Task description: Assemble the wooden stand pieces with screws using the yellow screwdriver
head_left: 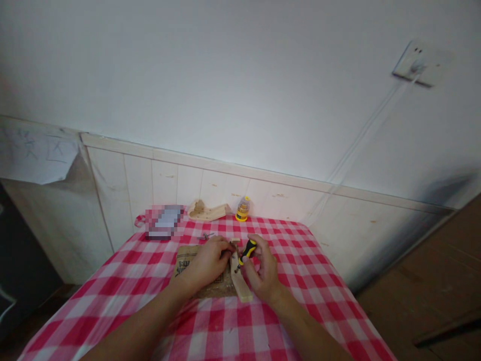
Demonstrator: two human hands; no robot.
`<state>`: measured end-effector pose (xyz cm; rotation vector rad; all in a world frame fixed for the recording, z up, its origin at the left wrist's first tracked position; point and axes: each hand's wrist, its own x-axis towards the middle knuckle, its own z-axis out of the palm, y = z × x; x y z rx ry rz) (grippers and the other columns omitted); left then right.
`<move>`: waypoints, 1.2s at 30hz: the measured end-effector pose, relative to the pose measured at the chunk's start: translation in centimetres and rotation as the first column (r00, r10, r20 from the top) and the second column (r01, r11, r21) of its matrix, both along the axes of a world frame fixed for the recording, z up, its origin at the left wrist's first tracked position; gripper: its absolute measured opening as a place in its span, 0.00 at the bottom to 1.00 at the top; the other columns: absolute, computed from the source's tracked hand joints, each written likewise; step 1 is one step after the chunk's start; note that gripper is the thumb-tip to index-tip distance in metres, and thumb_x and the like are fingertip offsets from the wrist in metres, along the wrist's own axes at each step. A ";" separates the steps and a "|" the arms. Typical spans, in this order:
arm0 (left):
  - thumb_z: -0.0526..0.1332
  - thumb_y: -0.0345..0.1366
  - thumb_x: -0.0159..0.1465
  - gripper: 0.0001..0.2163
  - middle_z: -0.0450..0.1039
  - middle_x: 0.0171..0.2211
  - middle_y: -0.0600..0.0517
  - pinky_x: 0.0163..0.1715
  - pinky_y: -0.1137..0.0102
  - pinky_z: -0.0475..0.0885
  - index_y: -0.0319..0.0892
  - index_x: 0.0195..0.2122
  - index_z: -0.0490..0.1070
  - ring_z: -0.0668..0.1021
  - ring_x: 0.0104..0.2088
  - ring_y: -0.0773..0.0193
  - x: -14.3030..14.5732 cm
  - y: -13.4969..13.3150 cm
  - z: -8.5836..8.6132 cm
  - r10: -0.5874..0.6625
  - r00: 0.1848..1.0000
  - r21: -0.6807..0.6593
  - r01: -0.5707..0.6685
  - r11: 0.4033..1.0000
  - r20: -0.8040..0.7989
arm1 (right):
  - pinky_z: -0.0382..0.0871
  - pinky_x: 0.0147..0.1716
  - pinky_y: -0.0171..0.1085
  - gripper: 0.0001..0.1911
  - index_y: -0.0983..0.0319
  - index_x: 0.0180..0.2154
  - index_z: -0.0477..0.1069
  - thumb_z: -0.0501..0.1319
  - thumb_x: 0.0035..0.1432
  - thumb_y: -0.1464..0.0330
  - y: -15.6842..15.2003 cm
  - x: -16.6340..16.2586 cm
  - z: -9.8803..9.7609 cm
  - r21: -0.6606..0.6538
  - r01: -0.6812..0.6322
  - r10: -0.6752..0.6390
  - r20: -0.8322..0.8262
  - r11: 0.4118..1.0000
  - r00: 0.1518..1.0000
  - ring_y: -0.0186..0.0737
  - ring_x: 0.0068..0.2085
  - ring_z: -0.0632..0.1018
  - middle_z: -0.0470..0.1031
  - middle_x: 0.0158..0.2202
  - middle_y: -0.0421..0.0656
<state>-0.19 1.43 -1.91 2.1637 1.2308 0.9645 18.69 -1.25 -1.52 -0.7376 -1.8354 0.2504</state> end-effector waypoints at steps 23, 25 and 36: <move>0.57 0.30 0.67 0.12 0.80 0.41 0.45 0.51 0.63 0.72 0.43 0.39 0.82 0.79 0.46 0.55 -0.1 0.1 -0.2 0.002 1.000 -0.004 -0.002 1.000 -0.006 | 0.81 0.36 0.39 0.25 0.57 0.62 0.66 0.61 0.64 0.71 -0.3 -0.3 0.8 0.044 0.079 -0.082 0.063 0.996 0.995 0.41 0.34 0.83 0.82 0.43 0.46; 0.56 0.30 0.67 0.12 0.80 0.41 0.45 0.50 0.63 0.72 0.42 0.39 0.82 0.79 0.46 0.56 -0.1 0.0 -0.1 -0.001 1.000 -0.010 0.001 1.000 -0.002 | 0.81 0.36 0.39 0.24 0.58 0.61 0.67 0.61 0.64 0.70 -0.3 -0.3 0.8 0.047 0.092 -0.095 0.061 0.995 0.994 0.41 0.33 0.82 0.82 0.42 0.46; 0.57 0.29 0.66 0.13 0.81 0.42 0.45 0.51 0.63 0.72 0.43 0.40 0.83 0.80 0.46 0.55 0.0 0.2 -0.3 0.000 1.000 -0.007 0.000 1.000 0.000 | 0.81 0.38 0.39 0.24 0.57 0.60 0.67 0.64 0.63 0.69 0.1 -0.3 0.2 0.019 0.101 -0.101 0.016 0.995 0.995 0.42 0.37 0.83 0.82 0.44 0.46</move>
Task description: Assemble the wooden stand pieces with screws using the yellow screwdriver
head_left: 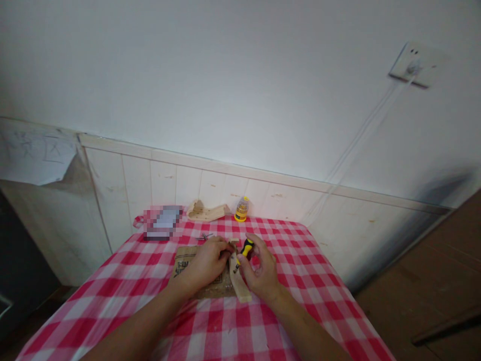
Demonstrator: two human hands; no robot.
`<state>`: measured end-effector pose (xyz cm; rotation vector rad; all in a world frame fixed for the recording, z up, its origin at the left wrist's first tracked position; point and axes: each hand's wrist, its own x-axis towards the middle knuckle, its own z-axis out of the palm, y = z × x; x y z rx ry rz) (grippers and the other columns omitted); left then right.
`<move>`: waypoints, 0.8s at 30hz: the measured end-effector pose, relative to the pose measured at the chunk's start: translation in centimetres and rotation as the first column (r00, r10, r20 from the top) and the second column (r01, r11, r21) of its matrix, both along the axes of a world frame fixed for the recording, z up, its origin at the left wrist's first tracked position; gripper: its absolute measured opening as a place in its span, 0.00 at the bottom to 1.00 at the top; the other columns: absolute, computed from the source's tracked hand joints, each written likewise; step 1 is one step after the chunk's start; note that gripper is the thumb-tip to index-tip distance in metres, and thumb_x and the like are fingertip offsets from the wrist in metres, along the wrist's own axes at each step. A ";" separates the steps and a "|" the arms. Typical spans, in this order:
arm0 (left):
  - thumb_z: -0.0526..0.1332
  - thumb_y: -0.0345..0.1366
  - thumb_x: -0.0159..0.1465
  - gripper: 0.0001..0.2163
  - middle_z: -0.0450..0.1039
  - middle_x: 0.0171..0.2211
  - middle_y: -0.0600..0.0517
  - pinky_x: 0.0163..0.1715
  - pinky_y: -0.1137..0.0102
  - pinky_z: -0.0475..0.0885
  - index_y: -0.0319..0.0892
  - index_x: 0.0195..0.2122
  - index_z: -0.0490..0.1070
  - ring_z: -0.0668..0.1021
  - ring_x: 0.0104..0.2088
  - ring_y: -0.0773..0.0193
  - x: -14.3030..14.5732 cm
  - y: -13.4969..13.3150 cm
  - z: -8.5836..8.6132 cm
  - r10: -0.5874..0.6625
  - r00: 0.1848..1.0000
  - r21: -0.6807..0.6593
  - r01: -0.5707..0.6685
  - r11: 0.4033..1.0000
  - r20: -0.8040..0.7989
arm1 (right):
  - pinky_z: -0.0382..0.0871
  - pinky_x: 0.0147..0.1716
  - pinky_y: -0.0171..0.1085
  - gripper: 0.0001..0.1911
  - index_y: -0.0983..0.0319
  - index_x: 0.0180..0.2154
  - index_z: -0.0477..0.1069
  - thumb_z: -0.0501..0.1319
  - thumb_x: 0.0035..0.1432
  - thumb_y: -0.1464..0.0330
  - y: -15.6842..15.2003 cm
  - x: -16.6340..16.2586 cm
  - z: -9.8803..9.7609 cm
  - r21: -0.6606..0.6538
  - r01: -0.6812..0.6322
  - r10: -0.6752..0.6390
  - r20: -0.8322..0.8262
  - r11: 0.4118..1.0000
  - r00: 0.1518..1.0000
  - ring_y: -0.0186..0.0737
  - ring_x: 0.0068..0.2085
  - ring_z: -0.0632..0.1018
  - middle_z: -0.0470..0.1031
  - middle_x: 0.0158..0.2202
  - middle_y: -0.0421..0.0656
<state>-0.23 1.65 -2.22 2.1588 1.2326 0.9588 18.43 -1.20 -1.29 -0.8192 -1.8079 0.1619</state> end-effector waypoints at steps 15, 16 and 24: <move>0.57 0.28 0.66 0.13 0.82 0.43 0.45 0.51 0.63 0.72 0.41 0.41 0.82 0.80 0.46 0.55 0.0 -0.1 0.2 0.020 1.000 0.022 -0.020 1.000 0.005 | 0.81 0.44 0.42 0.25 0.56 0.64 0.64 0.61 0.68 0.66 1.9 -0.3 -2.4 -0.102 0.064 -0.077 -0.127 0.993 0.989 0.42 0.44 0.83 0.80 0.49 0.49; 0.57 0.27 0.65 0.13 0.82 0.42 0.45 0.51 0.63 0.72 0.41 0.40 0.82 0.80 0.46 0.55 0.0 -0.1 0.2 0.021 1.000 0.023 -0.021 1.000 0.003 | 0.81 0.44 0.43 0.25 0.56 0.65 0.64 0.61 0.68 0.66 1.9 -0.3 -2.4 -0.107 0.061 -0.073 -0.113 0.992 0.991 0.42 0.44 0.84 0.81 0.49 0.49; 0.57 0.27 0.65 0.14 0.81 0.44 0.45 0.51 0.65 0.72 0.41 0.38 0.83 0.80 0.47 0.56 0.1 -0.2 0.3 0.034 0.999 0.004 -0.034 0.999 0.025 | 0.80 0.49 0.45 0.27 0.55 0.69 0.59 0.57 0.71 0.67 2.1 -0.2 -2.2 -0.169 -0.027 0.011 -0.096 0.985 0.995 0.44 0.47 0.84 0.80 0.53 0.50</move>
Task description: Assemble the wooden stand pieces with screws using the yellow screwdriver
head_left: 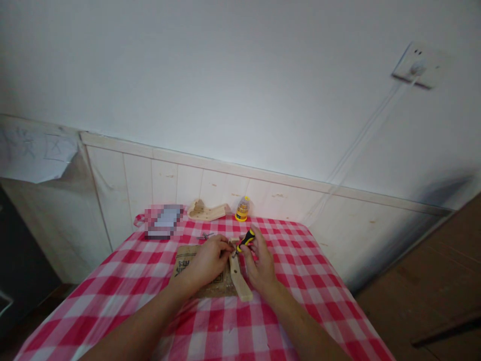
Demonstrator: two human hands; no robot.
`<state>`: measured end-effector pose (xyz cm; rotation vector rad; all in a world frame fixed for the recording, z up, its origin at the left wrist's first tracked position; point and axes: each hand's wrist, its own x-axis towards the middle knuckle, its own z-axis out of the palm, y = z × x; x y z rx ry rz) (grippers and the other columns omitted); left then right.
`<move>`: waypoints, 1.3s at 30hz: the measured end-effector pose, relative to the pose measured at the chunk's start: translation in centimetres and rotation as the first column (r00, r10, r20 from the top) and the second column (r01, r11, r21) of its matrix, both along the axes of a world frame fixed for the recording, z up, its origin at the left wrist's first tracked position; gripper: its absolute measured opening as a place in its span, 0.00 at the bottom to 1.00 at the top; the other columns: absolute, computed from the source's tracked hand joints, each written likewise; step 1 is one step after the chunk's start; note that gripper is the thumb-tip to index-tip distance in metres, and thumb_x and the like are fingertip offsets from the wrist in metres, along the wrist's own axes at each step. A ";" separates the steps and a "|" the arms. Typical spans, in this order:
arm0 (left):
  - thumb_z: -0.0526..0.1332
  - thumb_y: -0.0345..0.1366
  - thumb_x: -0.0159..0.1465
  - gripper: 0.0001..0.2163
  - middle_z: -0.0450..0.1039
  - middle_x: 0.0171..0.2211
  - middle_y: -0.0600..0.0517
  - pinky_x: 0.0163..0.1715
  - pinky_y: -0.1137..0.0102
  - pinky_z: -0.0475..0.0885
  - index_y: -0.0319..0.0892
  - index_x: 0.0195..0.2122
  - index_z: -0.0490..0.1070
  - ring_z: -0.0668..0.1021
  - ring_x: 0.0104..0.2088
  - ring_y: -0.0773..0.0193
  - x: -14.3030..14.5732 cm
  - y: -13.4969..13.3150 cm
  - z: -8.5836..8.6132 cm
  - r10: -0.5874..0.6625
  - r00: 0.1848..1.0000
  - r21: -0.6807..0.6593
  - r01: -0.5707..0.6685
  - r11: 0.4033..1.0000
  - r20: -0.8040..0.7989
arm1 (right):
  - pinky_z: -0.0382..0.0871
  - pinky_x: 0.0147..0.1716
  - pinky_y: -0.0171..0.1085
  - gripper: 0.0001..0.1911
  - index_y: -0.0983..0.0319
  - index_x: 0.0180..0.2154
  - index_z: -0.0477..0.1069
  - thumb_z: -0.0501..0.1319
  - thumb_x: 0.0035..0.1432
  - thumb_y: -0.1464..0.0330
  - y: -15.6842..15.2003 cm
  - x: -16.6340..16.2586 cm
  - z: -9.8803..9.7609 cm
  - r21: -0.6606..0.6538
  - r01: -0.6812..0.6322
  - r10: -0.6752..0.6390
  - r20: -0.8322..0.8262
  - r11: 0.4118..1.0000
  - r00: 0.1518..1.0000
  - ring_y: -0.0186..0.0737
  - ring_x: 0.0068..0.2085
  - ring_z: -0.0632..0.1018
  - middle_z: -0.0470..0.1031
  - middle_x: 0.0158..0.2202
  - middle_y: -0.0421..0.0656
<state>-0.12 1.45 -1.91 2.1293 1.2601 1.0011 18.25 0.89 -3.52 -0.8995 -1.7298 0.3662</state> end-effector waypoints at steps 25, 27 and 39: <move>0.57 0.27 0.64 0.13 0.84 0.41 0.47 0.50 0.63 0.71 0.42 0.38 0.83 0.81 0.44 0.55 0.0 0.1 0.1 -0.010 0.999 0.011 0.011 1.000 -0.048 | 0.81 0.44 0.42 0.26 0.56 0.63 0.66 0.64 0.65 0.67 0.4 -0.3 0.6 0.000 0.004 -0.004 -0.033 1.000 0.999 0.42 0.42 0.83 0.81 0.46 0.46; 0.57 0.27 0.64 0.13 0.84 0.40 0.46 0.49 0.63 0.72 0.42 0.38 0.83 0.81 0.44 0.55 0.0 0.1 0.2 -0.008 0.998 0.003 0.008 1.000 -0.056 | 0.81 0.44 0.42 0.26 0.56 0.63 0.67 0.65 0.64 0.67 0.5 -0.4 0.5 0.000 0.016 -0.016 -0.038 1.000 0.999 0.43 0.42 0.83 0.81 0.46 0.46; 0.56 0.29 0.64 0.15 0.85 0.43 0.48 0.50 0.63 0.73 0.44 0.40 0.84 0.83 0.45 0.55 -0.2 -0.1 0.5 -0.015 0.994 -0.029 0.012 1.000 -0.104 | 0.80 0.45 0.40 0.27 0.55 0.65 0.65 0.60 0.65 0.71 -0.5 -0.1 1.6 0.005 -0.074 0.074 0.003 0.997 0.997 0.40 0.42 0.83 0.81 0.50 0.46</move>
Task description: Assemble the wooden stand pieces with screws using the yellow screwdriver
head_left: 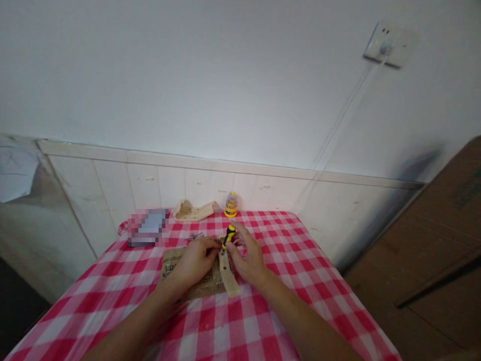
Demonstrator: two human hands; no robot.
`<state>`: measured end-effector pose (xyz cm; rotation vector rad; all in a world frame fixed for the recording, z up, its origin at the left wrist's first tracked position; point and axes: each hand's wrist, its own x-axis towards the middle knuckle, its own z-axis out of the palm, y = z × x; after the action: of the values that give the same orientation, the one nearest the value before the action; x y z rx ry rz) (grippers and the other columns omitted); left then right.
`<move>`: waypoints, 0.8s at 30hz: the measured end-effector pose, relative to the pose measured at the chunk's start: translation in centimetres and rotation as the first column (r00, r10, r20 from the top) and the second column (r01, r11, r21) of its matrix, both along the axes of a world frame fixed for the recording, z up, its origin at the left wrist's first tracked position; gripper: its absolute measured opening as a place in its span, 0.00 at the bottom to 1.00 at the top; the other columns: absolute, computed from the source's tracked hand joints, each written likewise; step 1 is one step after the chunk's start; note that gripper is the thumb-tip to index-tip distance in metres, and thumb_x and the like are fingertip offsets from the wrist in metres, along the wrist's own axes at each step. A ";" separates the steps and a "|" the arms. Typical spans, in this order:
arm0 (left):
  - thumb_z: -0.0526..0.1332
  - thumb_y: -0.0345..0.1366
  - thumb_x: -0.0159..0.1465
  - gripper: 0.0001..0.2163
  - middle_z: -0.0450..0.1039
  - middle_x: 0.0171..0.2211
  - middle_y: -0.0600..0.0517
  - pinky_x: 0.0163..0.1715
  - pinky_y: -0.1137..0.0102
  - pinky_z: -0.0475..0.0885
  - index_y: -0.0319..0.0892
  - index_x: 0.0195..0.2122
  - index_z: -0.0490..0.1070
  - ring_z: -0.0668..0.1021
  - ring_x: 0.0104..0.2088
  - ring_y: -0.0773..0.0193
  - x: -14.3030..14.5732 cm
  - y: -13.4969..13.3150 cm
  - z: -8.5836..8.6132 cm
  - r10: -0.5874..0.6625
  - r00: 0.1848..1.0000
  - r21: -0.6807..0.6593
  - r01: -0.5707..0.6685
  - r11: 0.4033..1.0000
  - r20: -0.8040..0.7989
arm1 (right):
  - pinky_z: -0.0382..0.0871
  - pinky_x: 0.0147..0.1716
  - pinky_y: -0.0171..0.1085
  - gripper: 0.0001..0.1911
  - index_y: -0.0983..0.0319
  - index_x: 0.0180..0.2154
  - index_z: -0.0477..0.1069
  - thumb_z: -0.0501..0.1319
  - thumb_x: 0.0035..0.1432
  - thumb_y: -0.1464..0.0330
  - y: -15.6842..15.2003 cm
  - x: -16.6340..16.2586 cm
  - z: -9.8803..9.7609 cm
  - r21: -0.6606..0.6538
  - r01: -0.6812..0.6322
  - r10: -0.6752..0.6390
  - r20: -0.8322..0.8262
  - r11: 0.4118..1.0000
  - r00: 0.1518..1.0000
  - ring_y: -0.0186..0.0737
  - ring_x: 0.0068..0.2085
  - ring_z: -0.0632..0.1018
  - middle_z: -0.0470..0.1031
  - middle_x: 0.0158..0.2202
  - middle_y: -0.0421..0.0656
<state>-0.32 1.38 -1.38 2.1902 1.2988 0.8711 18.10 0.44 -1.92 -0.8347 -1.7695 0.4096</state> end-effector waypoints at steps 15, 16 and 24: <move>0.59 0.35 0.62 0.13 0.86 0.45 0.51 0.53 0.60 0.77 0.47 0.39 0.85 0.84 0.47 0.53 -0.2 0.3 -0.3 0.053 0.999 -0.027 -0.052 0.998 0.013 | 0.80 0.44 0.43 0.28 0.54 0.67 0.63 0.59 0.67 0.69 0.0 0.2 -0.4 0.049 0.096 -0.092 -0.069 0.994 0.993 0.44 0.45 0.82 0.80 0.51 0.48; 0.58 0.35 0.63 0.14 0.86 0.45 0.51 0.53 0.60 0.77 0.47 0.39 0.85 0.84 0.46 0.54 -0.2 0.3 -0.3 0.050 0.999 -0.023 -0.050 0.998 0.011 | 0.80 0.44 0.43 0.28 0.54 0.67 0.63 0.59 0.67 0.69 -0.1 0.2 -0.4 0.049 0.090 -0.087 -0.060 0.995 0.994 0.44 0.45 0.82 0.80 0.52 0.48; 0.58 0.35 0.63 0.13 0.85 0.45 0.51 0.57 0.59 0.73 0.48 0.38 0.85 0.83 0.47 0.54 -0.2 0.3 -0.2 0.053 0.999 -0.002 -0.053 0.999 -0.008 | 0.80 0.47 0.45 0.30 0.52 0.68 0.62 0.59 0.67 0.70 -0.2 0.1 -0.3 0.046 0.058 -0.059 0.011 0.997 0.998 0.45 0.47 0.82 0.80 0.53 0.47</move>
<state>-0.48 1.63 -1.57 2.1681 1.3666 0.8812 18.18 0.20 -2.27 -0.8560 -1.7553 0.3250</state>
